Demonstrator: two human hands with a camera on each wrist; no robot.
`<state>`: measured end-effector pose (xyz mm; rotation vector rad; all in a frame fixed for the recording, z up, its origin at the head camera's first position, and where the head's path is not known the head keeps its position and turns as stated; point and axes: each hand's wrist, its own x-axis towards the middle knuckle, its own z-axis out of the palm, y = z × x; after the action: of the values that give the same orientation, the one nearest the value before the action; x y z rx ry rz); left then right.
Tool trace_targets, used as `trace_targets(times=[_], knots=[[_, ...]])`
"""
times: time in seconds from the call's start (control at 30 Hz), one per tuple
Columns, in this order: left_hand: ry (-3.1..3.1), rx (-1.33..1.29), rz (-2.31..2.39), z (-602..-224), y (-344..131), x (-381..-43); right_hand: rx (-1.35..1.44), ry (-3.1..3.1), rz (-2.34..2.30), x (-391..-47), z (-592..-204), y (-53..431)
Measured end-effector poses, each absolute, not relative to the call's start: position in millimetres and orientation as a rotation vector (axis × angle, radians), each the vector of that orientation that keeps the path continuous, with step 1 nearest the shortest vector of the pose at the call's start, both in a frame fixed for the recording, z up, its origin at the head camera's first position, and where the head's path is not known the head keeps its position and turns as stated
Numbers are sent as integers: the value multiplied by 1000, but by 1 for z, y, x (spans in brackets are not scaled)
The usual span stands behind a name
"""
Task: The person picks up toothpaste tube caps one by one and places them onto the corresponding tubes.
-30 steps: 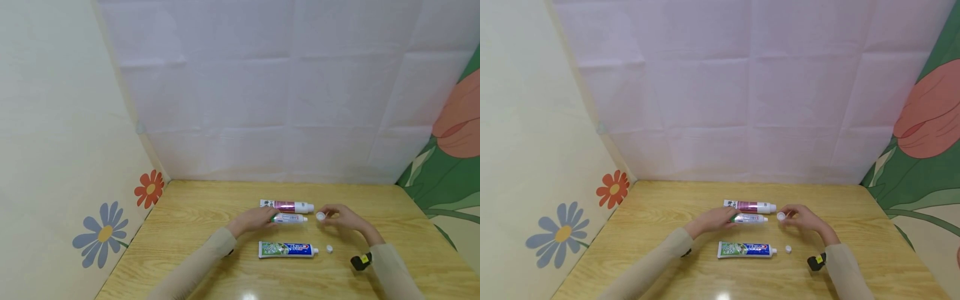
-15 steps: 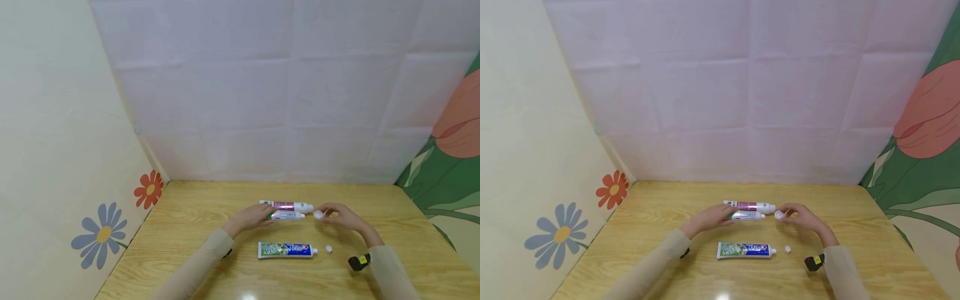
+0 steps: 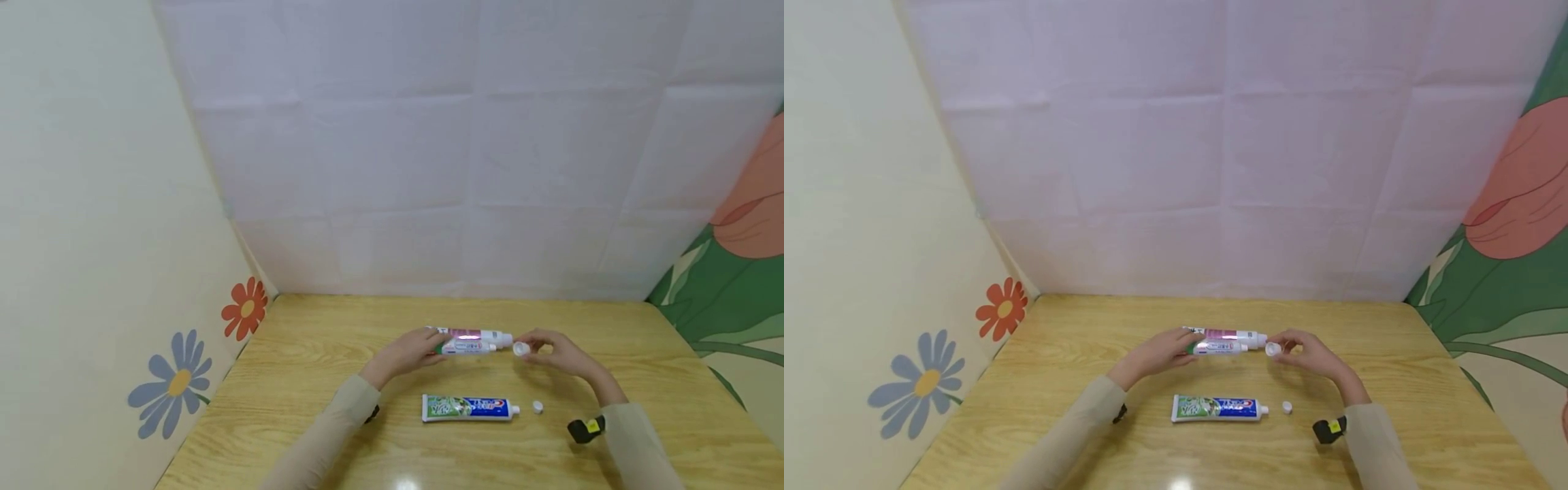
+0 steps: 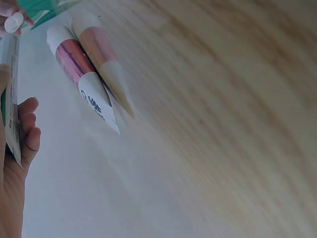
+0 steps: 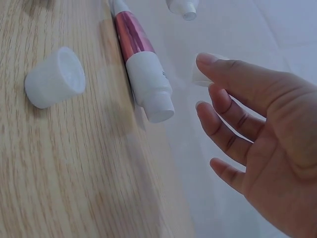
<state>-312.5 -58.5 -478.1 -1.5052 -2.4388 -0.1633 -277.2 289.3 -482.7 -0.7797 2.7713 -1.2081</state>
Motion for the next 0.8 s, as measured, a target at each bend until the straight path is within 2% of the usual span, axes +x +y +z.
trace_targets(times=[0.8], knots=[[-2141,-1541,-303,-485,-66,-318,-735,2788,-1251,-266,-469,282]])
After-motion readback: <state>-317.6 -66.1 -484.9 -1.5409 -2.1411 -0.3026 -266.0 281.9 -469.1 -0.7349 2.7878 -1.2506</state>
